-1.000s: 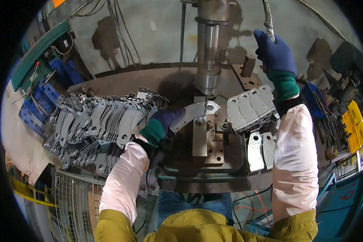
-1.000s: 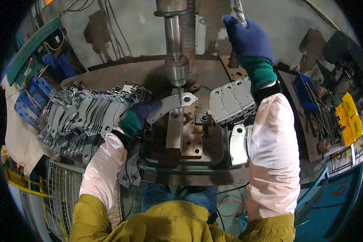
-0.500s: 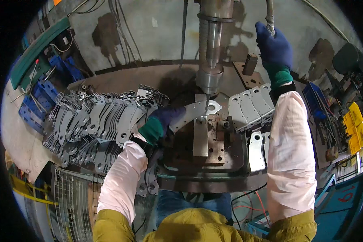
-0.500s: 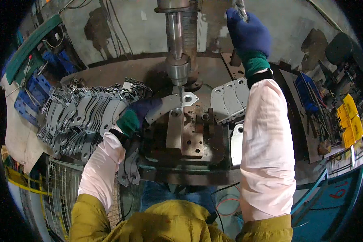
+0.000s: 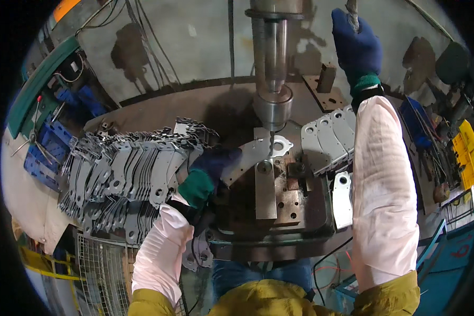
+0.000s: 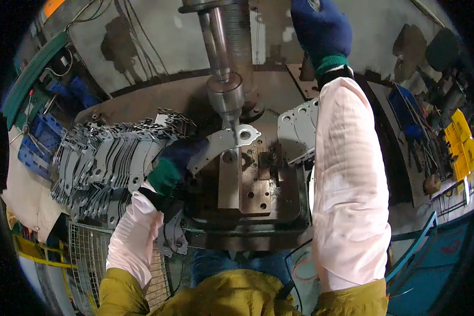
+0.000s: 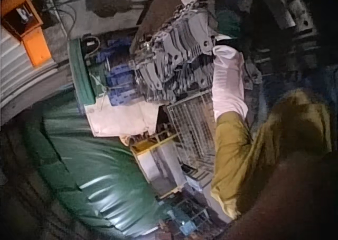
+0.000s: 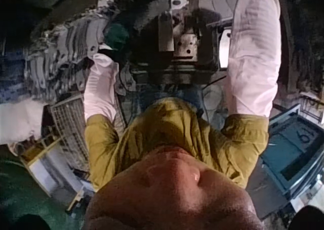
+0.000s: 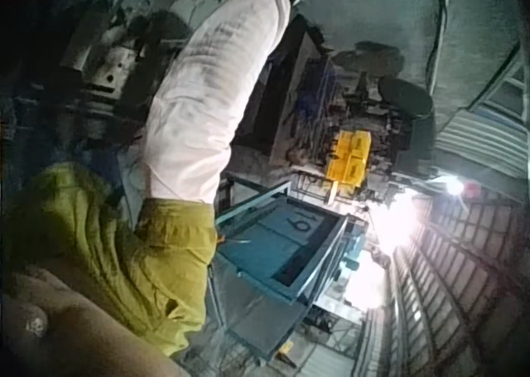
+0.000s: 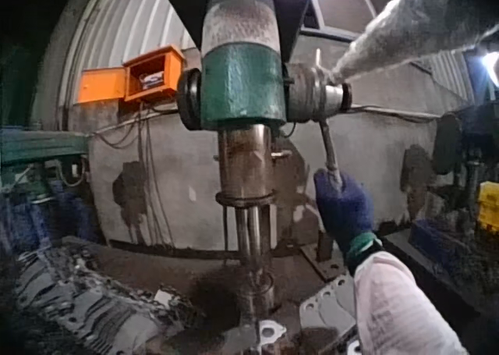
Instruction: Operating a manual punching press to process metal plates on a fabrication floor.
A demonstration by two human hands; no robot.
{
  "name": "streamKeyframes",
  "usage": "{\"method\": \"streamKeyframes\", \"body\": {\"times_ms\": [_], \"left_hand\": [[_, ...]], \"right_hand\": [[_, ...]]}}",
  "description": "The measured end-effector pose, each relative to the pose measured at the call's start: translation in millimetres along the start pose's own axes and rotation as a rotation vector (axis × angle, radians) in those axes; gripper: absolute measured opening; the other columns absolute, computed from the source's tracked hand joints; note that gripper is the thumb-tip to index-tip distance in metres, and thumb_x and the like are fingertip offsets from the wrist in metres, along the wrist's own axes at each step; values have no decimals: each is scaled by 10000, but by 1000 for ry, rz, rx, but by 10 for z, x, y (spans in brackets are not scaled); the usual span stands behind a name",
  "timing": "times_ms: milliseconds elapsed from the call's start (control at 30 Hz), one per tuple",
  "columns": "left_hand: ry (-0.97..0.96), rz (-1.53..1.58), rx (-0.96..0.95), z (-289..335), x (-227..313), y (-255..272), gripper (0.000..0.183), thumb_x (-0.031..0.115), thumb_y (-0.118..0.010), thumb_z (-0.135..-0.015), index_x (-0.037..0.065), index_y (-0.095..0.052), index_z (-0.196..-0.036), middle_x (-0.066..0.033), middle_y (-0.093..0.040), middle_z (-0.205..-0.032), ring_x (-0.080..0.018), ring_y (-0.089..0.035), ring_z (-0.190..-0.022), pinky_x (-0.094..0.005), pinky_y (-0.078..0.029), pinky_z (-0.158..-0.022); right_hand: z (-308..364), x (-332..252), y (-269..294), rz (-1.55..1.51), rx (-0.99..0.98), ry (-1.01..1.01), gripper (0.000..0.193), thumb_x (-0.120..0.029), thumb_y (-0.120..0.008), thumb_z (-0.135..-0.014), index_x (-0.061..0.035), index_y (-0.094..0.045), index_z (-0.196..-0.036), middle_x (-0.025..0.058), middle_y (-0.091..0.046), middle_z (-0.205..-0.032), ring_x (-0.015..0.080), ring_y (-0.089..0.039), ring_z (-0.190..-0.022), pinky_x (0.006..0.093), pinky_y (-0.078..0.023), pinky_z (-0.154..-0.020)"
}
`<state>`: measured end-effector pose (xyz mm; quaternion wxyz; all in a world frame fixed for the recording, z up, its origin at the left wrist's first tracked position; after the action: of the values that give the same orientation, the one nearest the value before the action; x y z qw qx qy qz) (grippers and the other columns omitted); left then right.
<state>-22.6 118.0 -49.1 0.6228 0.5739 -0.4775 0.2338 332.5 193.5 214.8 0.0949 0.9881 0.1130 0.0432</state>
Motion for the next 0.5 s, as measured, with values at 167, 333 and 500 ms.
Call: {"method": "streamKeyframes", "body": {"times_ms": [167,333,500], "left_hand": [[-178,-250,43,83,75,46,333,318,-546,-1010,107,-724,-1198,-131,-715,-1129,-254,-687,-985,-372,-530,-856],[-60,-303,6,247,562,248,334,308,-550,-1006,92,-722,-1194,-139,-727,-1082,-267,-689,-941,-367,-526,-854],[114,-74,45,107,647,55,386,400,-617,-973,69,-738,-1130,-119,-727,-984,-225,-683,-800,-360,-539,-724]], "right_hand": [[-14,-95,-65,236,46,115,269,-343,-638,-962,-78,-677,-933,208,-659,-788,412,-665,-739,511,-508,-621],[-68,-185,-91,-95,102,-108,201,-290,-628,-971,-94,-666,-947,192,-638,-776,416,-643,-710,513,-500,-592],[-42,-24,-22,89,56,-37,265,-333,-630,-970,-77,-650,-905,211,-635,-772,442,-634,-724,514,-497,-597]]}}
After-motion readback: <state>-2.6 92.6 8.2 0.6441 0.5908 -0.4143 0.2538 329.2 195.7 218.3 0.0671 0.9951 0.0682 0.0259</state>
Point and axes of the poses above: each hand's wrist, its own z-axis away from the middle knuckle, its own y-axis out of the back of the hand, x = y × z, the point moved 4 cm from there along -z, towards the middle knuckle
